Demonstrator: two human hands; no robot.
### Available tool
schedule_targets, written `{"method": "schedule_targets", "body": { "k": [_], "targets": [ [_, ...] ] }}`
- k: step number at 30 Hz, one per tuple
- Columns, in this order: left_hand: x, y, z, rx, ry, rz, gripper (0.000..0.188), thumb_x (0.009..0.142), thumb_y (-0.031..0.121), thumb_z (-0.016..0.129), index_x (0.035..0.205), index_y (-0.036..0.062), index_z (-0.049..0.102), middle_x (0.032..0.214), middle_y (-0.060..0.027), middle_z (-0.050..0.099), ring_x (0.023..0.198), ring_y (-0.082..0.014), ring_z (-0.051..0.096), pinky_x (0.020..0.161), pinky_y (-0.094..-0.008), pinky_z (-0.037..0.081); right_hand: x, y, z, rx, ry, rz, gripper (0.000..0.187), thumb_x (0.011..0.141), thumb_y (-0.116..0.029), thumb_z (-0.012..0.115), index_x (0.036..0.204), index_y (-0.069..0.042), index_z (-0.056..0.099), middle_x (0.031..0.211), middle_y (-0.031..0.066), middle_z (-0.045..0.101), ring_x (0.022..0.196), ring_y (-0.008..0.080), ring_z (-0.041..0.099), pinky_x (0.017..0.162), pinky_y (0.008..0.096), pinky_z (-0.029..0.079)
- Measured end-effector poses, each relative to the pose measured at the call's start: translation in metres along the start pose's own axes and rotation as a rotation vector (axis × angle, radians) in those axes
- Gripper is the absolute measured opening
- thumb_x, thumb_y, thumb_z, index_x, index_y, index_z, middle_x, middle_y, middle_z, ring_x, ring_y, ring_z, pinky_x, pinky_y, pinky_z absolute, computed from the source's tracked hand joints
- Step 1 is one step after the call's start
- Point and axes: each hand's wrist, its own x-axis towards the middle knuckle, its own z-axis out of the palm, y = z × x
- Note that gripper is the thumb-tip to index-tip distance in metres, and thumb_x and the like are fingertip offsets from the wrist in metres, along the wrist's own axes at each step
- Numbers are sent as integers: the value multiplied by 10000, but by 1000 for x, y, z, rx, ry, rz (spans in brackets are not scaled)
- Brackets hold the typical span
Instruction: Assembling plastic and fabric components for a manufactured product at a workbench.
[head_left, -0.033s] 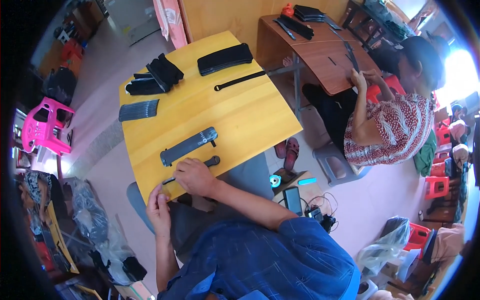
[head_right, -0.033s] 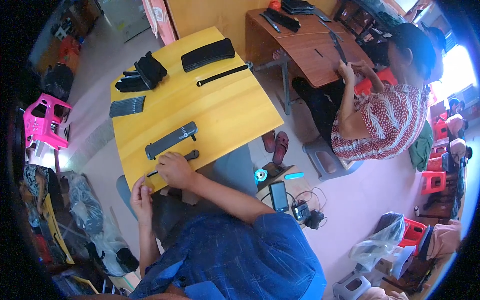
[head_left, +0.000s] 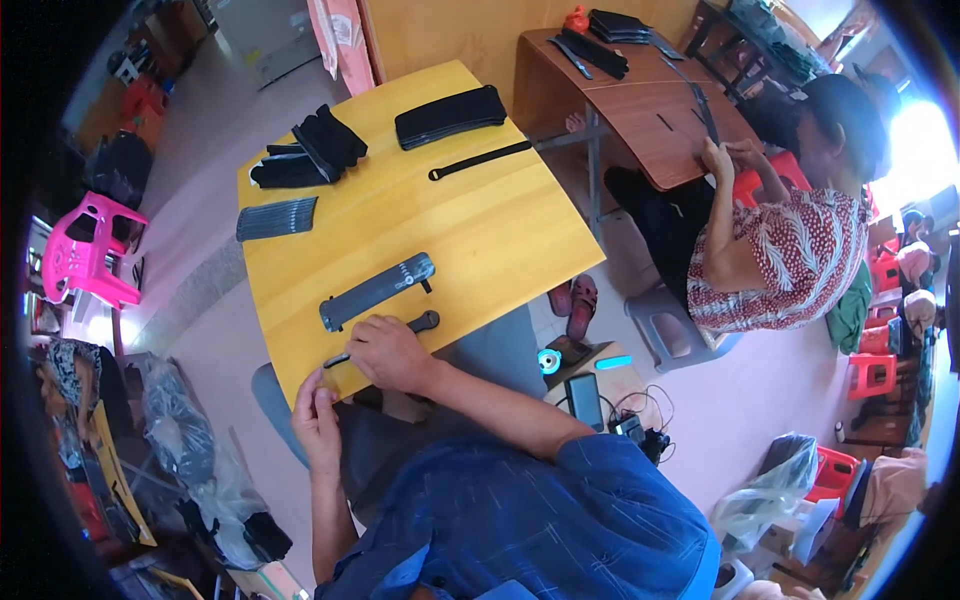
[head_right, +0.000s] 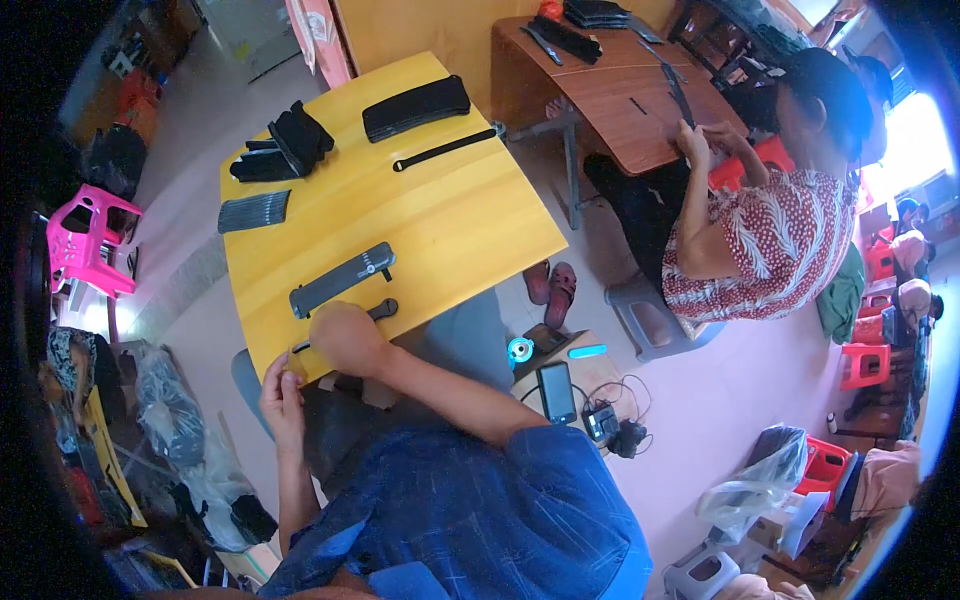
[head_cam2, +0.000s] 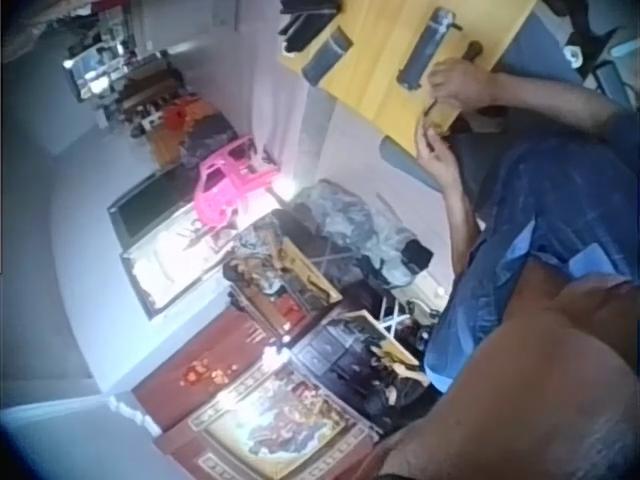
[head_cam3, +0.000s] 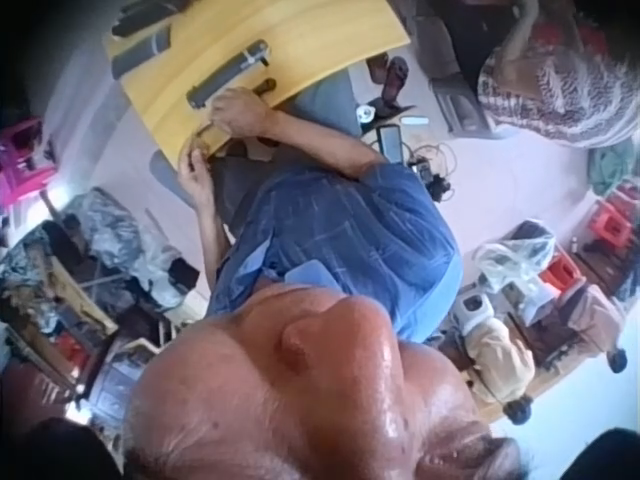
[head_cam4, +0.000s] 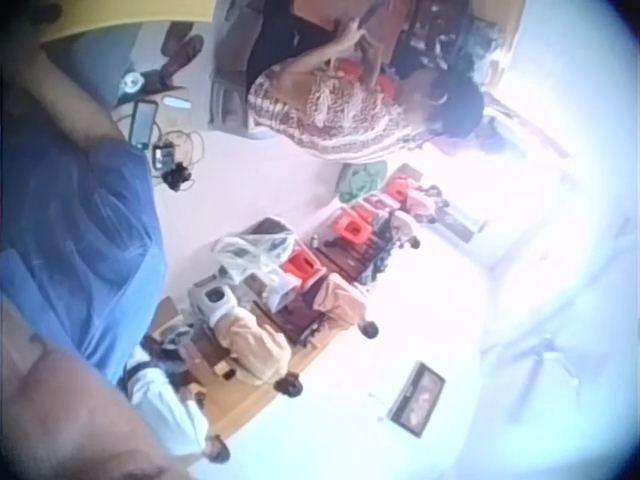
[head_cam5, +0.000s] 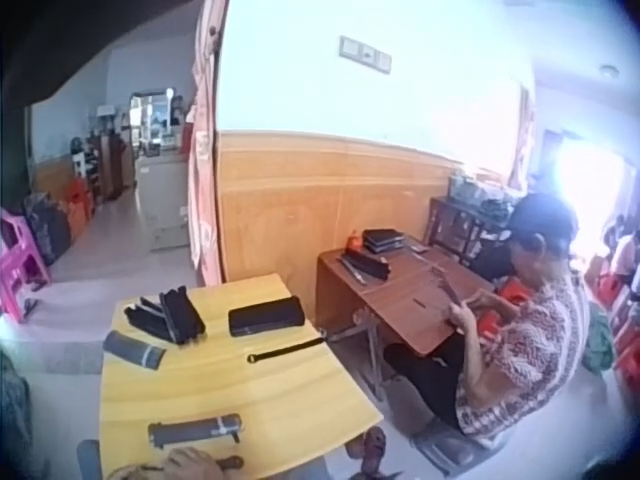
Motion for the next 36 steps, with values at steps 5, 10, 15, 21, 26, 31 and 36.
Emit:
{"method": "schedule_targets", "body": {
  "k": [5,10,15,21,26,31,36],
  "targets": [
    [-10,-1,3,151,73,165,282,1039,76,580,1298,14,675,1063,-93,730,845,-149,676,764,-281,550,-1,-2,2,80,-13,25,96,806,-175,633,769,-87,626,851,101,601,864,304,614,761,448,504],
    [-5,11,-3,451,52,290,322,955,10,642,1274,31,678,1071,-189,716,947,-342,703,840,-375,559,-1,9,7,91,-119,31,158,793,-129,722,946,-93,725,918,115,683,931,337,669,799,452,547],
    [-1,18,6,509,18,233,382,905,22,664,1277,105,693,947,-140,681,860,-339,680,728,-418,559,14,7,-11,163,-144,140,174,804,-81,751,978,-82,740,913,106,692,913,340,659,808,445,530],
    [-13,10,11,554,23,254,409,891,37,637,1282,142,695,921,-87,653,817,-295,686,679,-414,565,13,1,-4,216,-180,126,154,818,-56,766,972,-68,758,926,110,706,896,316,667,791,402,535],
    [-8,4,15,610,-53,251,385,924,77,600,1293,136,693,967,-86,646,811,-295,692,668,-404,574,16,-3,-7,184,-211,160,128,843,-42,761,968,-62,772,911,112,707,886,298,669,791,379,526],
    [-3,9,11,614,-108,248,402,921,84,637,1317,150,673,1009,-93,643,855,-293,687,690,-403,579,17,-2,-6,187,-193,166,120,824,-48,770,944,-64,774,887,92,699,853,295,656,762,388,530],
    [-3,4,7,587,-99,277,411,920,83,636,1325,144,672,1010,-95,638,853,-288,682,693,-399,576,18,-3,-4,181,-201,164,136,817,-33,772,948,-66,776,877,91,696,850,289,657,761,383,530]
  ]
}}
